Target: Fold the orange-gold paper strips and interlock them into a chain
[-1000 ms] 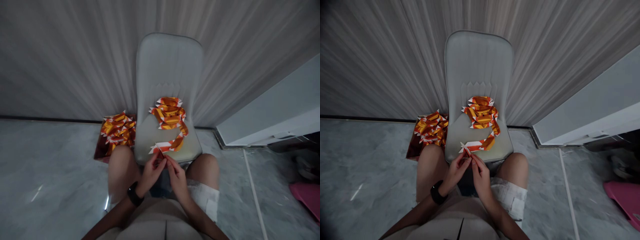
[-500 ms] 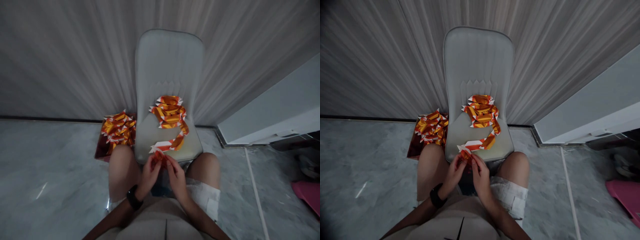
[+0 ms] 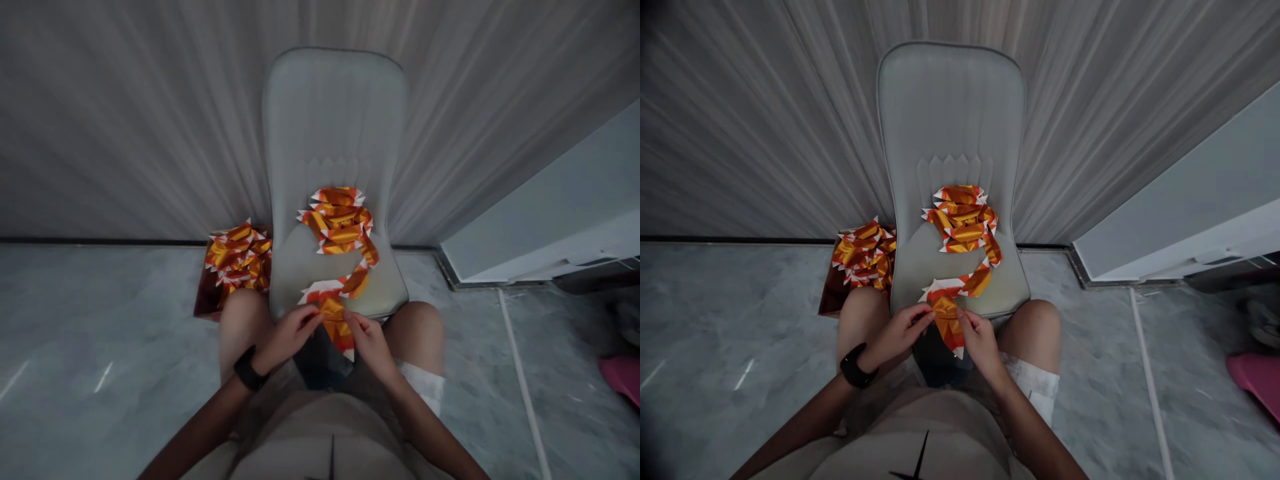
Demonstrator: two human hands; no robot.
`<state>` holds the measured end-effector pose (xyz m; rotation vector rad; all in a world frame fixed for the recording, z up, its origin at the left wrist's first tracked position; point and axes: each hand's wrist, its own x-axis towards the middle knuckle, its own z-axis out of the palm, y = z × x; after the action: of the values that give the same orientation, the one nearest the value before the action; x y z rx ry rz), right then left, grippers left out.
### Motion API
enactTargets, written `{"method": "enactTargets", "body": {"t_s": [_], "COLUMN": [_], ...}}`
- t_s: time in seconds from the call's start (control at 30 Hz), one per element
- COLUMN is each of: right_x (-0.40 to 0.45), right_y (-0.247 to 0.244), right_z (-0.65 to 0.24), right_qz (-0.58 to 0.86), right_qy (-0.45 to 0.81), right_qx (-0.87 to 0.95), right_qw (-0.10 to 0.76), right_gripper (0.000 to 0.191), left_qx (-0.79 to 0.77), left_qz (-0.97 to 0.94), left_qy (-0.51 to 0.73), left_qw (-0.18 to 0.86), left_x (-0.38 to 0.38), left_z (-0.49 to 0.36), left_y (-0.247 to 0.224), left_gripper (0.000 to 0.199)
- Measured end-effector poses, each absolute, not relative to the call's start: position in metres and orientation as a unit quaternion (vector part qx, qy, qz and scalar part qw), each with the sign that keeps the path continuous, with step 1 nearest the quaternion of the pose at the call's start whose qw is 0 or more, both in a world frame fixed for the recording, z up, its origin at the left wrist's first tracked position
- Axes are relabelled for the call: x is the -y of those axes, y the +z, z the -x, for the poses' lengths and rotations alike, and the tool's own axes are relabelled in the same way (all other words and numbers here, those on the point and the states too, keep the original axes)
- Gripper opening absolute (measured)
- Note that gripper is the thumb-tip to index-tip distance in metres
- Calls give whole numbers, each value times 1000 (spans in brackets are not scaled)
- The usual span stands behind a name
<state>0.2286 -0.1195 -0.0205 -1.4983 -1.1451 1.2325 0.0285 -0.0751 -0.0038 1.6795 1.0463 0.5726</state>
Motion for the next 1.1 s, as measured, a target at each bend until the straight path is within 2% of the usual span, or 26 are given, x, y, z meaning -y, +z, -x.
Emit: {"method": "enactTargets", "body": {"t_s": [0.5,0.83,1.1], "right_x": [123,115,115], "right_y": [-3,-4,3], "right_z": [-236,-266,-262], "right_qz": [637,631,670], "right_qy": [377,429,351], "right_qx": [558,555,566], "right_qw": [374,331,327], "right_gripper": [29,42,43], "left_qx": [-447,-407,-488], "left_qz": [-675,-716,-648], "left_qy": [238,171,247], "left_qw": [537,541,530], "left_x": [62,44,73], "left_z": [-56,-44,-63], "left_y": [3,8,3], "left_gripper": [33,35,37]}}
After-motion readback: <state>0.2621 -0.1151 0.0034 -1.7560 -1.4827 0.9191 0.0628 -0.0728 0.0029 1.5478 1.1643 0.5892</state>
